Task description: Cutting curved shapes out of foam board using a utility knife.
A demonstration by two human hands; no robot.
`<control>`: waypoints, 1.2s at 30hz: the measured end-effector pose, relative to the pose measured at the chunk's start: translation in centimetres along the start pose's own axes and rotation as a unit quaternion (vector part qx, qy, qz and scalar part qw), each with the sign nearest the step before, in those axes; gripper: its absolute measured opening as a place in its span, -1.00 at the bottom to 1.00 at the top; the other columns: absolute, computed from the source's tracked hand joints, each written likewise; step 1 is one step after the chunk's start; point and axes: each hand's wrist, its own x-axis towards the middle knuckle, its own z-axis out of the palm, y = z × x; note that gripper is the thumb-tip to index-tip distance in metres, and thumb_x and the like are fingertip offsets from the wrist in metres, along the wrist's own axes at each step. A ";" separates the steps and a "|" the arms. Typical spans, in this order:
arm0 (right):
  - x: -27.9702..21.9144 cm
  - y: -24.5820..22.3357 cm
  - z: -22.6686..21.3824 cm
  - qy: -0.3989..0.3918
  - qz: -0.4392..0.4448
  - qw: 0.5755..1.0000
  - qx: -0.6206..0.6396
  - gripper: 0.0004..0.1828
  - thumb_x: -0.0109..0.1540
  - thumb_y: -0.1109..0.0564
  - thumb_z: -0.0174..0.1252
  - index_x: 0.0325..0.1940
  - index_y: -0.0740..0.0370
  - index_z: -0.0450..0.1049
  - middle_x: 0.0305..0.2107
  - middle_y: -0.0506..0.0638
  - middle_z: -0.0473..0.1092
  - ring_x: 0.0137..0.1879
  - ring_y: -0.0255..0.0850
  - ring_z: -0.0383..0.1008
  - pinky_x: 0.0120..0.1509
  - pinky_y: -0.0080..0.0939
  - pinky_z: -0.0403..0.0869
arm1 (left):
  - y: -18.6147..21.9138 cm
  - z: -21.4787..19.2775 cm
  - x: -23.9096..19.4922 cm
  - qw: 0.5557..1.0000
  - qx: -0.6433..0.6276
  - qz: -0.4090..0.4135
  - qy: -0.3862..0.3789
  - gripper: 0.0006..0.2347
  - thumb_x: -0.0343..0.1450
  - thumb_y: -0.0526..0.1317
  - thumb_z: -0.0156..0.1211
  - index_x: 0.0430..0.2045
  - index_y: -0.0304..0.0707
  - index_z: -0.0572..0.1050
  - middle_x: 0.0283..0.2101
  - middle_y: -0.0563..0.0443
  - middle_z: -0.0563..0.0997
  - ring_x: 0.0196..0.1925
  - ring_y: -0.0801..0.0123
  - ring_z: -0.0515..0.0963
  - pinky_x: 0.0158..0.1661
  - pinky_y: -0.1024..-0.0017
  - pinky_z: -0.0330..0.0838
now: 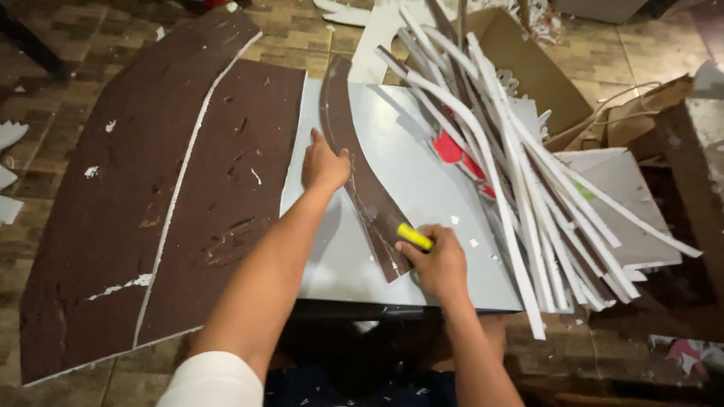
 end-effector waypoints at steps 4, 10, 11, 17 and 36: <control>-0.9 0.2 -0.3 -0.010 -0.003 0.991 0.136 -0.53 0.00 0.16 0.58 -0.09 0.25 0.54 -0.24 0.18 0.56 -0.11 0.03 0.59 -0.07 -0.12 0.50 | -0.3 2.6 0.7 0.998 -0.005 -0.054 0.023 -0.25 0.40 0.03 0.28 0.45 -0.26 0.07 0.15 -0.21 0.52 0.22 -0.07 0.56 0.04 -0.13 0.50; -1.8 0.5 -1.7 -0.004 -0.055 0.982 0.179 -0.37 0.05 0.31 0.53 0.20 0.33 0.54 -0.09 0.28 0.52 0.03 0.15 0.54 0.10 0.00 0.49 | 2.7 1.2 -3.5 0.990 -0.123 -0.074 0.009 -0.69 0.36 -0.16 0.35 -0.12 -0.39 0.59 -0.35 -0.12 0.71 -0.20 0.03 0.75 -0.25 0.11 0.65; -1.8 0.6 -1.8 -0.002 -0.056 0.982 0.180 -0.37 0.05 0.31 0.53 0.20 0.33 0.54 -0.09 0.28 0.52 0.03 0.15 0.54 0.10 0.00 0.49 | 2.6 1.9 -2.9 0.990 -0.122 -0.071 0.009 -0.69 0.36 -0.16 0.35 -0.12 -0.39 0.59 -0.35 -0.12 0.71 -0.20 0.03 0.75 -0.25 0.11 0.65; -1.5 0.8 -2.1 -0.001 -0.061 0.986 0.155 -0.54 0.18 0.08 0.44 0.15 0.19 0.59 -0.08 0.21 0.56 0.11 0.09 0.56 0.21 0.00 0.50 | 5.1 -1.2 -7.6 0.919 -0.371 -0.123 -0.049 -0.50 0.42 -0.16 0.32 0.21 -0.50 0.38 0.17 -0.38 0.53 0.19 -0.21 0.57 -0.02 -0.02 0.62; -0.3 2.4 -1.4 -0.168 -0.034 0.906 0.388 -0.75 0.36 0.08 0.19 -0.19 0.34 0.63 -0.72 -0.01 0.33 -0.61 -0.26 0.31 -0.49 -0.31 0.34 | -1.6 -3.2 -11.0 0.772 -0.606 -0.138 -0.136 -0.61 0.36 -0.14 0.49 0.05 -0.11 0.52 -0.06 0.07 0.56 0.00 0.22 0.59 0.16 0.03 0.52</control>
